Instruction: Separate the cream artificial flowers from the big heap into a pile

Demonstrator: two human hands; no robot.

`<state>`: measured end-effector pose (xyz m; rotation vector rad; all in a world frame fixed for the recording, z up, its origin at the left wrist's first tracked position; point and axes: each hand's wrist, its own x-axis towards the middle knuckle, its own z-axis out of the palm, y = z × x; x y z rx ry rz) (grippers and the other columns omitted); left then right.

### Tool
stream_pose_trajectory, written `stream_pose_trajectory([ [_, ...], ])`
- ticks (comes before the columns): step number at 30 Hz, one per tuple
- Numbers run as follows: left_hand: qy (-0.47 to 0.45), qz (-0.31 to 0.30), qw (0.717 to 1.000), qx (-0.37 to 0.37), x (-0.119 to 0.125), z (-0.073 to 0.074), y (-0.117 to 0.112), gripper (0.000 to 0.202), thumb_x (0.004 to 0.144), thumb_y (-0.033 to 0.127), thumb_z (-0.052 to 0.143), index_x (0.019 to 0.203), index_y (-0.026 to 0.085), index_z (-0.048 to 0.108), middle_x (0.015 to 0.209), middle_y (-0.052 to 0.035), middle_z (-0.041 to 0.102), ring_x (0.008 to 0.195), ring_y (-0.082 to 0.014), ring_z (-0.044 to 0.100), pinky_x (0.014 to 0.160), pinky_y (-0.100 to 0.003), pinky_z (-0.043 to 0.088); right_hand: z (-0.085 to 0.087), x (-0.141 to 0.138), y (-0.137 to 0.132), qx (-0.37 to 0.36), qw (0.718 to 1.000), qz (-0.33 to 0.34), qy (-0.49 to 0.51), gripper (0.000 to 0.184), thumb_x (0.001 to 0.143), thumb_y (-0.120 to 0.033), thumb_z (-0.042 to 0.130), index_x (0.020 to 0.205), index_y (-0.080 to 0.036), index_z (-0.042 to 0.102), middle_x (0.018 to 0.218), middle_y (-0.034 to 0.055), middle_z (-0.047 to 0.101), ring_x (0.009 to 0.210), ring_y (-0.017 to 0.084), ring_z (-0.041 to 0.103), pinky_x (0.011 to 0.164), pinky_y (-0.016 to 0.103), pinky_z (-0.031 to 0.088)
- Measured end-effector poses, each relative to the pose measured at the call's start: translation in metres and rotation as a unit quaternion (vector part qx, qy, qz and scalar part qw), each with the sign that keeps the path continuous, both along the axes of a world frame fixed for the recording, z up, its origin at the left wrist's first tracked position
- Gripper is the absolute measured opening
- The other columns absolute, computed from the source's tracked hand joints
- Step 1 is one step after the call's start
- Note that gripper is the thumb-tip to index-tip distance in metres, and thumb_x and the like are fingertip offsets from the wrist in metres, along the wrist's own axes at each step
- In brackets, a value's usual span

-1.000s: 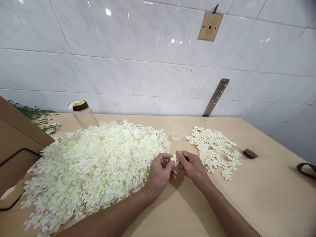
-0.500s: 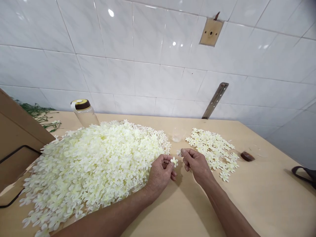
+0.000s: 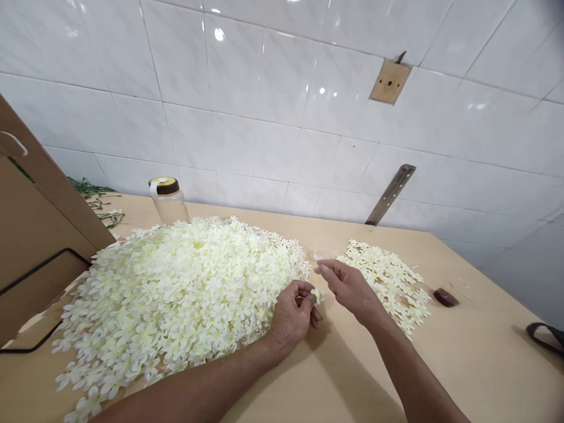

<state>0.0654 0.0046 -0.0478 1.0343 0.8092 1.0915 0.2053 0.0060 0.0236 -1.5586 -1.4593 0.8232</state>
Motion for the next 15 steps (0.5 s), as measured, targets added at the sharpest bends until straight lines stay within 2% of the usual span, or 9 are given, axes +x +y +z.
stream_pose_trajectory([
  [2, 0.001, 0.002, 1.0, 0.012, -0.001, 0.001, 0.0, 0.03, 0.083, 0.044, 0.064, 0.096, 0.018, 0.056, 0.054, 0.0041, 0.058, 0.041, -0.0122, 0.055, 0.042, -0.024, 0.049, -0.011, 0.005, -0.004, -0.079, 0.995, 0.045, 0.043, 0.045, 0.084, -0.06, 0.062, 0.084, -0.016, 0.069, 0.053, -0.0047, 0.046, 0.043, 0.007, 0.031, 0.038, 0.021, 0.023],
  [5, 0.008, 0.014, 1.0, 0.019, -0.003, 0.005, 0.0, 0.032, 0.086, 0.046, 0.06, 0.099, 0.017, 0.055, 0.053, 0.0035, 0.06, 0.04, -0.0118, 0.055, 0.045, -0.024, 0.049, -0.027, 0.008, -0.011, -0.137, 0.978, 0.083, 0.135, 0.046, 0.08, -0.062, 0.067, 0.078, -0.016, 0.065, 0.053, -0.0066, 0.042, 0.043, 0.007, 0.03, 0.039, 0.02, 0.023],
  [10, 0.011, 0.016, 1.0, 0.009, -0.003, 0.007, 0.001, 0.032, 0.086, 0.044, 0.059, 0.1, 0.016, 0.053, 0.054, 0.0032, 0.061, 0.039, -0.0117, 0.054, 0.044, -0.024, 0.048, -0.043, 0.005, -0.011, -0.119, 0.976, 0.052, 0.175, 0.046, 0.078, -0.062, 0.069, 0.07, -0.018, 0.061, 0.05, -0.0059, 0.045, 0.042, 0.008, 0.035, 0.039, 0.021, 0.028],
  [15, -0.006, 0.008, 1.0, -0.009, -0.003, 0.008, 0.001, 0.028, 0.084, 0.039, 0.062, 0.099, 0.016, 0.054, 0.058, 0.0038, 0.059, 0.043, -0.0122, 0.056, 0.043, -0.025, 0.051, -0.045, 0.0, -0.012, -0.073, 0.994, 0.029, 0.074, 0.045, 0.09, -0.06, 0.054, 0.066, -0.021, 0.051, 0.048, -0.0051, 0.047, 0.039, 0.011, 0.042, 0.041, 0.024, 0.033],
])
